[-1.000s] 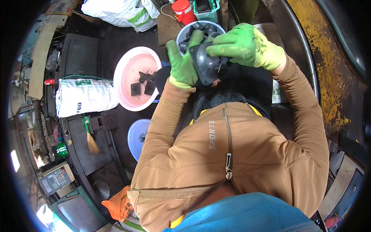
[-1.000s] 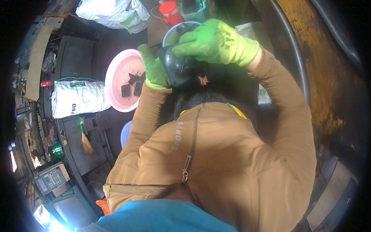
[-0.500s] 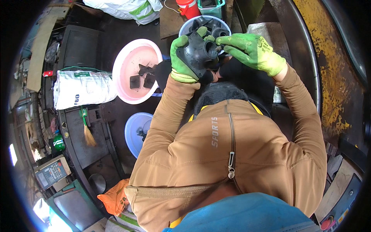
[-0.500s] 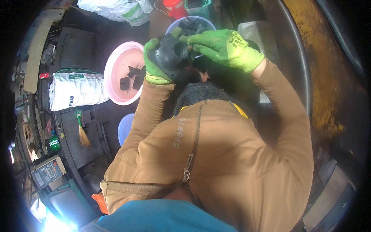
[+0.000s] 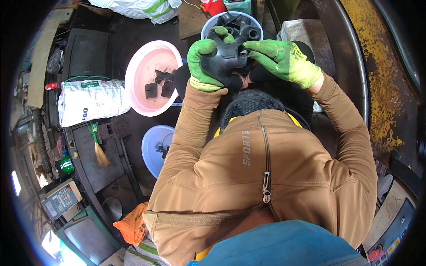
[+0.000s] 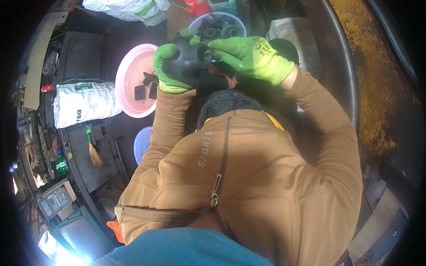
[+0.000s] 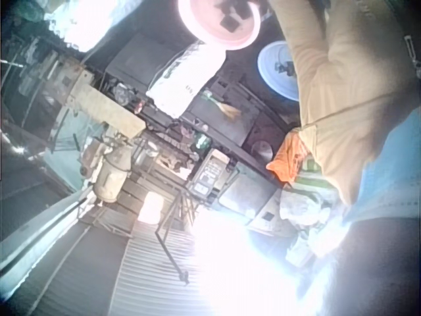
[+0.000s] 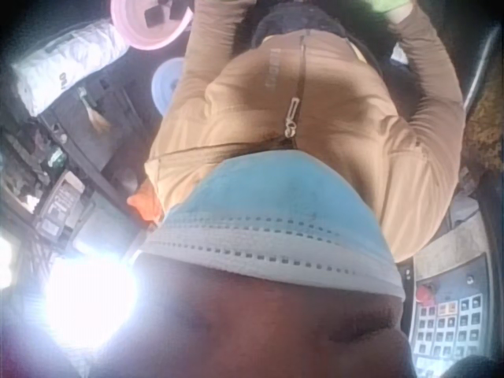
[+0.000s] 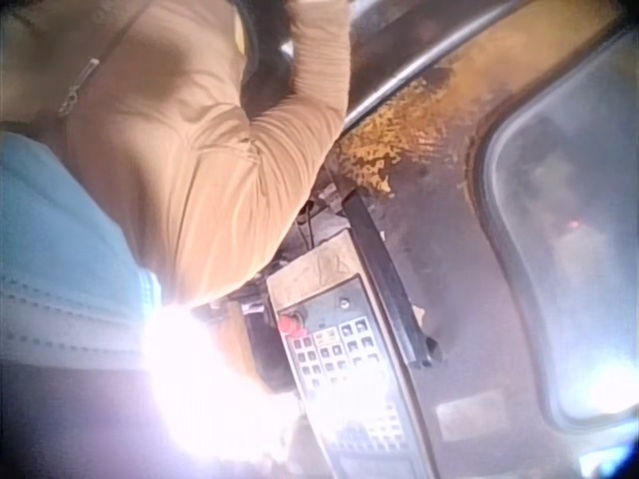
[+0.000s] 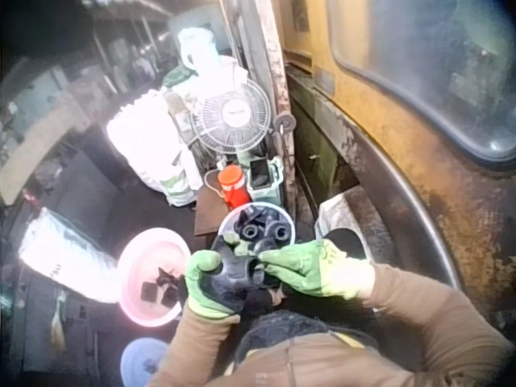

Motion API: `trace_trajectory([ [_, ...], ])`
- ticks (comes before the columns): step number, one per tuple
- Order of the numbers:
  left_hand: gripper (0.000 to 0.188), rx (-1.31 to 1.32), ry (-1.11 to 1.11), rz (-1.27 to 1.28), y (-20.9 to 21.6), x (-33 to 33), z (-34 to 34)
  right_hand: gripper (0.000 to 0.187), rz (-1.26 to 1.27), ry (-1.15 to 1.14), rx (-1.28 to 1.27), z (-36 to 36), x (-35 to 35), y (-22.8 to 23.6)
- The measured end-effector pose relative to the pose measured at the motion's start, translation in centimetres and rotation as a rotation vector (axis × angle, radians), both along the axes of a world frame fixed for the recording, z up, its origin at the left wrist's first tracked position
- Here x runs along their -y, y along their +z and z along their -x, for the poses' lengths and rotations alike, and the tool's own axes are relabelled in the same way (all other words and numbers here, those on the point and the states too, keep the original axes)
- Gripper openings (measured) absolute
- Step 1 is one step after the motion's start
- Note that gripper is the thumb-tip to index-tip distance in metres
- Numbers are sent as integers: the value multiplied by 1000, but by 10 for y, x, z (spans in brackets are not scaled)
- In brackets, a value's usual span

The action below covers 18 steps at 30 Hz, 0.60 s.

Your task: The person sits on the floor and repeatedly picks up black rubber parts from a blue basin, trims small protrusions from their edges by hand, and places the trimmed pieces into a pink basin. The cycle continues with multiple parts throughout the clip.

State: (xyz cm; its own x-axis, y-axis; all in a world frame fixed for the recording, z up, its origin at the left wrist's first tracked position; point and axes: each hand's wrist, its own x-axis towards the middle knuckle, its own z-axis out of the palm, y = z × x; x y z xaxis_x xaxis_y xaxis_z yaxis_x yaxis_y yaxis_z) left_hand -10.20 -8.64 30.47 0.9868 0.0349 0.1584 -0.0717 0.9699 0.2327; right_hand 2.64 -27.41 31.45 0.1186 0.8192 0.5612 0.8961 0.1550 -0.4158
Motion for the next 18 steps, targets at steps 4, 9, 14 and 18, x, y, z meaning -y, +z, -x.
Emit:
trace_trajectory([
  [4, 44, -72, 90, -141, 1, -3, 0, 34, -27, 21, 112, 1, -1, -4],
  [9, 41, -115, 301, -379, 4, -5, -3, 33, -30, 13, -12, 10, -4, 0],
  [14, 46, 18, 486, -605, 5, -3, -8, 34, 269, -91, -817, 27, -4, 3],
  [18, 52, 133, 572, -661, 8, -2, -12, 37, 318, -149, -926, 33, -9, 7],
])
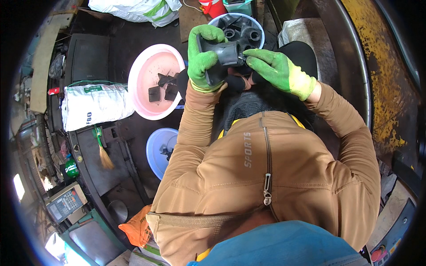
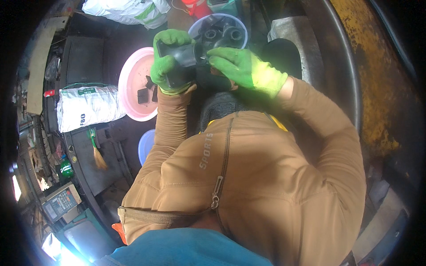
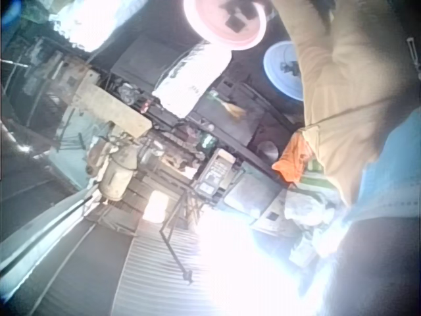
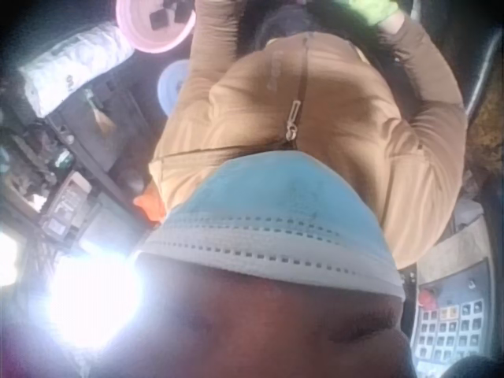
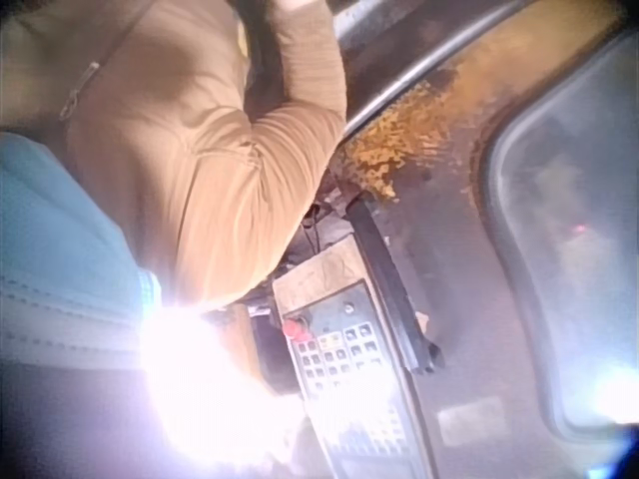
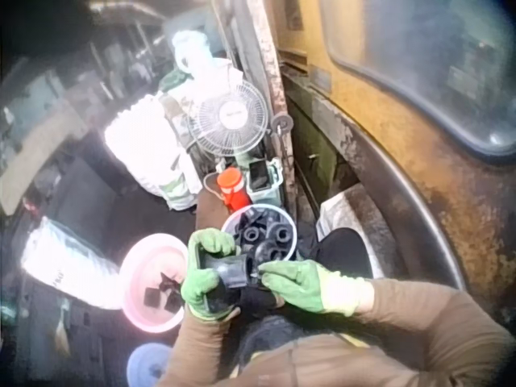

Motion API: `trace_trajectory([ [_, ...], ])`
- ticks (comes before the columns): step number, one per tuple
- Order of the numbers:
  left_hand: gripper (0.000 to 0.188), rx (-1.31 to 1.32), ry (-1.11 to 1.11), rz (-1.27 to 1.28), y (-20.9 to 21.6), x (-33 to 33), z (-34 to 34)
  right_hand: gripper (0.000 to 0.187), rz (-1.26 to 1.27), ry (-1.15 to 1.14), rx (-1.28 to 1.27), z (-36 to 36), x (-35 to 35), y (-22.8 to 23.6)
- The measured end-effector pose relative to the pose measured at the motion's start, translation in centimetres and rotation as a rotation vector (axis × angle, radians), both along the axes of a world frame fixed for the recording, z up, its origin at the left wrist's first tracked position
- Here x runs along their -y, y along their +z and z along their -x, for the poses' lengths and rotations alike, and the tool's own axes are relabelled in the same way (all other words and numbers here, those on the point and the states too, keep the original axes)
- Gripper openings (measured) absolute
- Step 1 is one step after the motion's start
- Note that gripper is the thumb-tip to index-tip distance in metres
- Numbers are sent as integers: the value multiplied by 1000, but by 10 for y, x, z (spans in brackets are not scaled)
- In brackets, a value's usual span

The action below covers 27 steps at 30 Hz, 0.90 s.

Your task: The person sits on the floor and repeatedly picks up black rubber parts from a blue basin, trims small protrusions from their edges by hand, and places the trimmed pieces into a pink basin. The cycle continues with multiple parts throughout the clip.

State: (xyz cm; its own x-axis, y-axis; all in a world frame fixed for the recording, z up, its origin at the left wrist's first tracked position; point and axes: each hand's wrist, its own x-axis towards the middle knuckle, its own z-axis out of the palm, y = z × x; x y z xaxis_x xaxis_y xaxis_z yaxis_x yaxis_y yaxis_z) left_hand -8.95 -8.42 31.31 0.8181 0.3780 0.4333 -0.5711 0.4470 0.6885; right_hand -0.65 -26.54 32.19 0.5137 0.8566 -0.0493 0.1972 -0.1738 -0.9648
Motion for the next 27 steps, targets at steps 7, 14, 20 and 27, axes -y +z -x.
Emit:
trace_trajectory([
  [7, 52, 74, 176, -240, 3, 1, 1, 42, 12, -26, -336, 11, 4, 14],
  [14, 46, 317, 473, -976, 22, -18, -6, 35, -60, 67, -954, 17, 8, 50],
  [20, 46, 191, 444, -977, -7, -15, 0, 34, -794, 75, -1502, -20, 12, 73],
  [27, 59, 137, 4, 439, -14, -61, 31, 26, -847, 62, -1475, -72, -14, -12],
])
